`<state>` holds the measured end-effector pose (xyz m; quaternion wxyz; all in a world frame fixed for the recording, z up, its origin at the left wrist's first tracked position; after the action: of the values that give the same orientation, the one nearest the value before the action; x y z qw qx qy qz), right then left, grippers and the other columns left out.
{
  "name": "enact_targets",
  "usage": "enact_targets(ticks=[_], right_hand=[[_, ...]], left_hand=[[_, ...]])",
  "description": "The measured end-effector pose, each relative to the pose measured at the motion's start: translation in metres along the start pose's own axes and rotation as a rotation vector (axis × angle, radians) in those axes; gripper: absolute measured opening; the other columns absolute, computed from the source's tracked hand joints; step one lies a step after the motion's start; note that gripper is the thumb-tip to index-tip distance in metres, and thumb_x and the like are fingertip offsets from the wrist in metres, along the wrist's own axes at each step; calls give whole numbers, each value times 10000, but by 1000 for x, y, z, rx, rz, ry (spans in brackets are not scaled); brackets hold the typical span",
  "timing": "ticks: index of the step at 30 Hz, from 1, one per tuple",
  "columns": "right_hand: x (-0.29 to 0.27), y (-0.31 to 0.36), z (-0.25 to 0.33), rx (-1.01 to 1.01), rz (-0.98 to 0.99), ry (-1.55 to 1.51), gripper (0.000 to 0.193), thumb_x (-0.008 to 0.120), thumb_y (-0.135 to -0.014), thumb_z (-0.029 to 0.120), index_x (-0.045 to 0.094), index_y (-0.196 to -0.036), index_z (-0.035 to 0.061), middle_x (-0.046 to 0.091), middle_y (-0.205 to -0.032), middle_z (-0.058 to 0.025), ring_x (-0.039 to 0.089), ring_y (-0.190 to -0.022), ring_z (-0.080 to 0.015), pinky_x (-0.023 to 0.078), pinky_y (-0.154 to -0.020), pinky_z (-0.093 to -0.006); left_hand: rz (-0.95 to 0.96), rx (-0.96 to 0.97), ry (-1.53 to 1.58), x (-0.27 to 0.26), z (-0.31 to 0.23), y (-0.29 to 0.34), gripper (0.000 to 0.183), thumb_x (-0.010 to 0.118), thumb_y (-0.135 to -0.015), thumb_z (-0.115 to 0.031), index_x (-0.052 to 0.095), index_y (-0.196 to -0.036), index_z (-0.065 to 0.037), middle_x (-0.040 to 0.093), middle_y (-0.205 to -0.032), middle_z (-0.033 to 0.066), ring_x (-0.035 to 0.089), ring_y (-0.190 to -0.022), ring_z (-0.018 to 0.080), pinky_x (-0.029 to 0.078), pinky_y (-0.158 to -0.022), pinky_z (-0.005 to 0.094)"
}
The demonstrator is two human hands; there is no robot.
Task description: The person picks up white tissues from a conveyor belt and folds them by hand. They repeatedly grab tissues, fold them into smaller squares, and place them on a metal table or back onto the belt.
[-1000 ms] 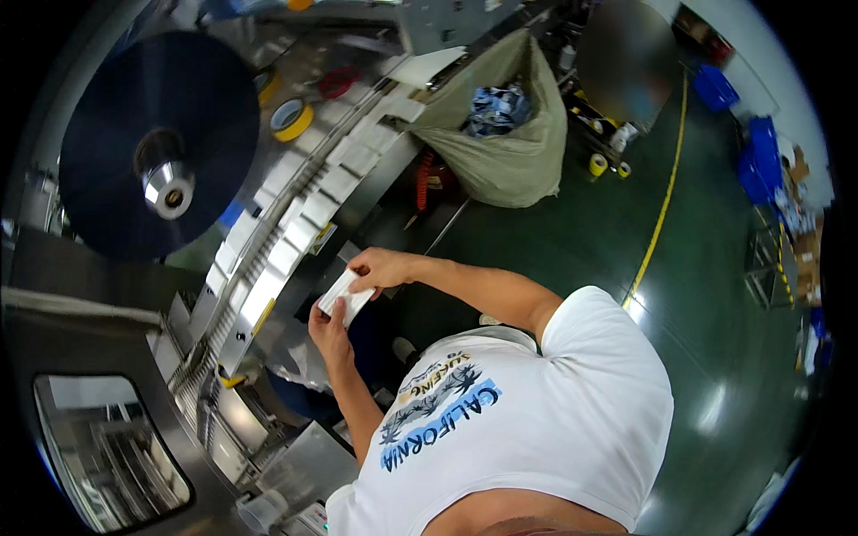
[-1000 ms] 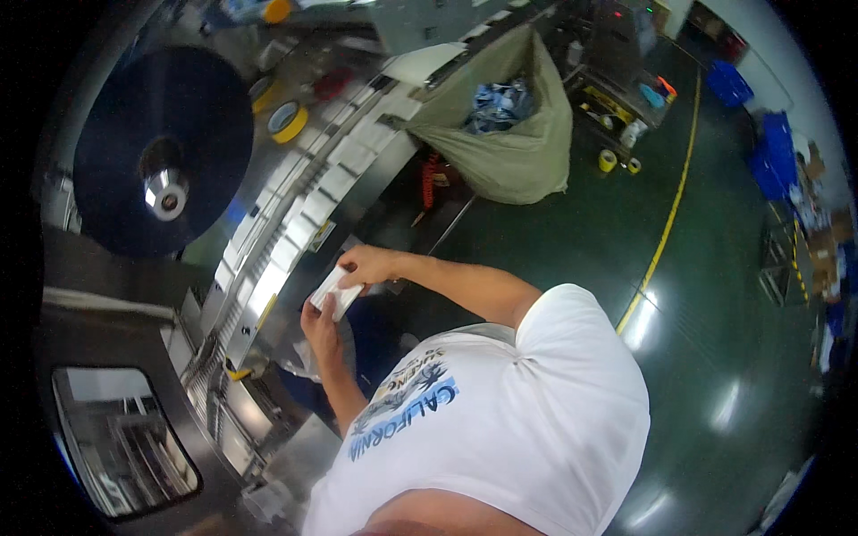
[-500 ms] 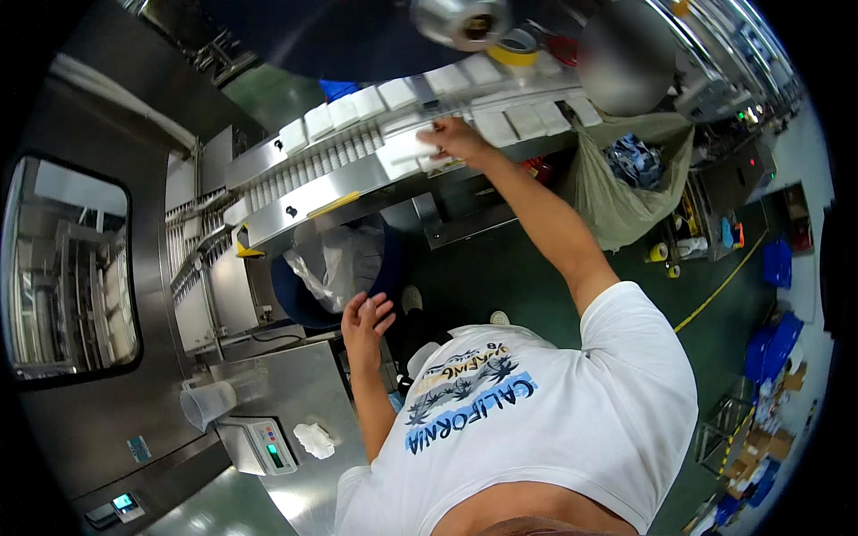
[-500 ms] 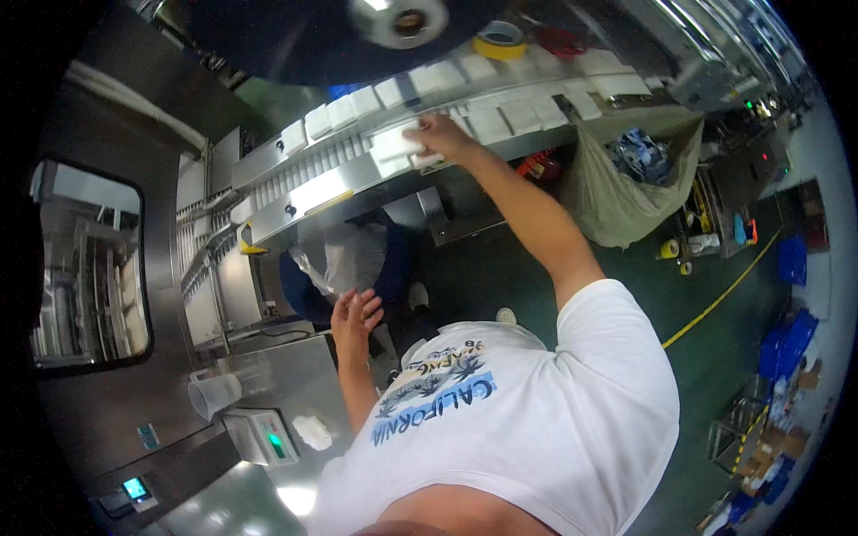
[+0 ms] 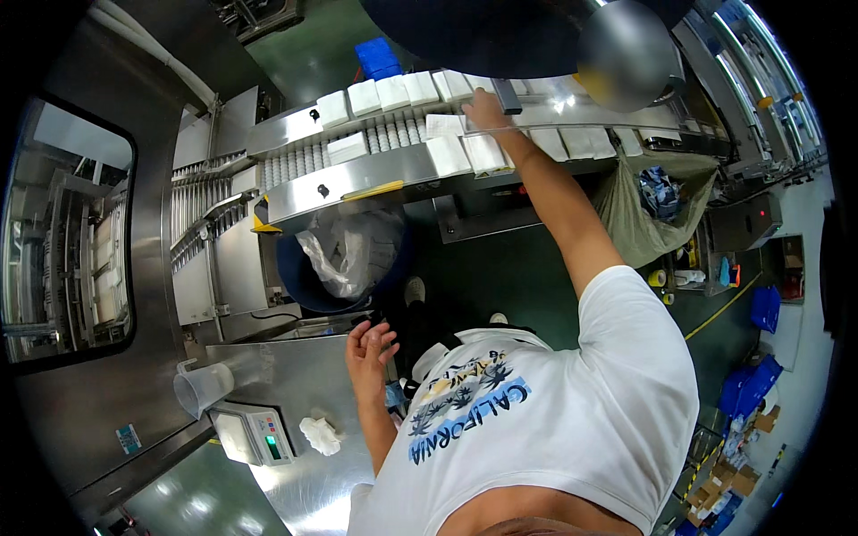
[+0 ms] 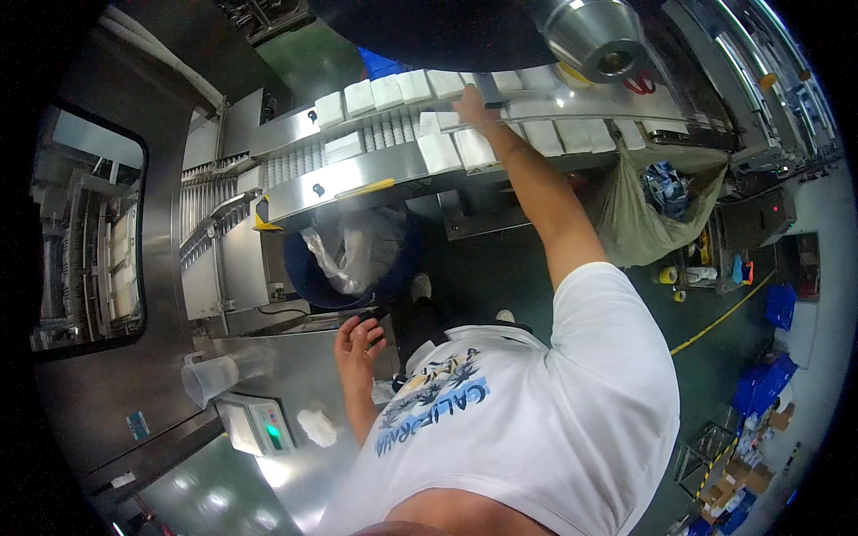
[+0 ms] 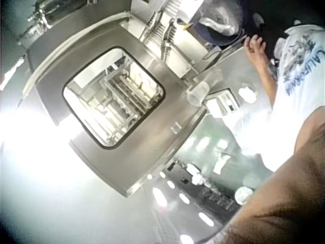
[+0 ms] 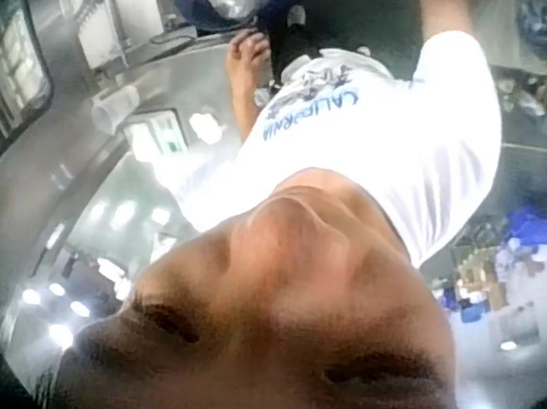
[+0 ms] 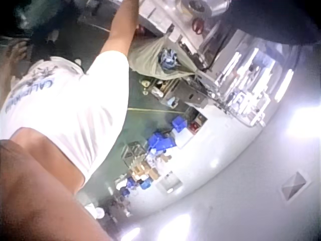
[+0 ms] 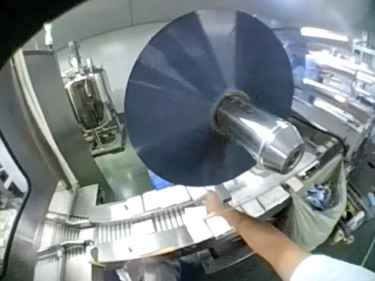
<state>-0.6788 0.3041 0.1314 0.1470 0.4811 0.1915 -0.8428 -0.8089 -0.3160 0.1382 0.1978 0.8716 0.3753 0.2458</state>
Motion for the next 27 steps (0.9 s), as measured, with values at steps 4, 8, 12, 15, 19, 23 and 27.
enact_targets(ticks=[4, 8, 12, 15, 19, 23, 27], right_hand=[[-34, 83, 10, -10, 84, -49, 317, 684, -939, 276, 623, -1126, 28, 711, -1039, -230, 679, -933, -439, 539, -802, -504], [-76, 190, 36, -173, -86, -282, 229, 693, -935, 195, 629, -1088, 38, 708, -868, -167, 689, -821, -367, 537, -725, -477], [-72, 282, 17, -201, 90, -445, 253, 690, -936, 228, 614, -1080, 34, 707, -915, -195, 693, -860, -380, 534, -742, -475], [-49, 335, -7, -151, 348, -481, 305, 669, -938, 287, 618, -1093, 29, 729, -923, -173, 707, -885, -371, 548, -777, -482], [-76, 384, -22, -172, 369, -495, 319, 673, -929, 291, 630, -1091, 20, 728, -928, -198, 707, -898, -405, 554, -796, -497], [-70, 400, -34, -210, 326, -402, 302, 723, -912, 276, 648, -1081, 37, 732, -998, -188, 709, -980, -379, 556, -798, -496], [-63, 415, -48, -217, 299, -460, 296, 728, -891, 298, 650, -1036, 51, 716, -972, -195, 689, -968, -407, 532, -807, -516]], left_hand=[[20, 40, -107, 10, 17, 15, 472, 701, -1017, -231, 486, -1373, -6, 687, -1225, 178, 715, -1041, 232, 619, -888, 382], [11, 78, -163, 25, 42, 42, 461, 693, -1017, -188, 498, -1389, 4, 682, -1230, 163, 707, -1045, 230, 602, -897, 363], [-44, 107, -204, 34, 72, 84, 472, 690, -1023, -223, 488, -1387, -1, 667, -1261, 166, 692, -1084, 234, 585, -921, 358], [-38, 119, -289, 40, 92, 106, 473, 688, -1027, -245, 487, -1380, -3, 664, -1272, 169, 688, -1099, 246, 581, -928, 359], [26, 211, -349, 48, 83, 123, 496, 681, -1030, -247, 473, -1407, -1, 655, -1308, 183, 682, -1116, 283, 579, -943, 366], [-561, 601, -1062, -69, 18, 116, 410, 662, -1034, -262, 597, -1279, 61, 676, -1172, 210, 674, -1041, 320, 558, -911, 400], [-987, 309, -1141, -197, 8, 146, 472, 752, -955, -288, 660, -1243, 74, 702, -1215, 199, 677, -1120, 292, 558, -926, 391]])
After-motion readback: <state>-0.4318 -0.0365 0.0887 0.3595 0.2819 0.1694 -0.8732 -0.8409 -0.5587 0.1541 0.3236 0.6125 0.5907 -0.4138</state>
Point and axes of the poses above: each hand's wrist, its own y-axis away from the middle knuckle, its own x-axis out of the palm, z = x × y, the point moved 10 cm from there along -y, towards the middle knuckle
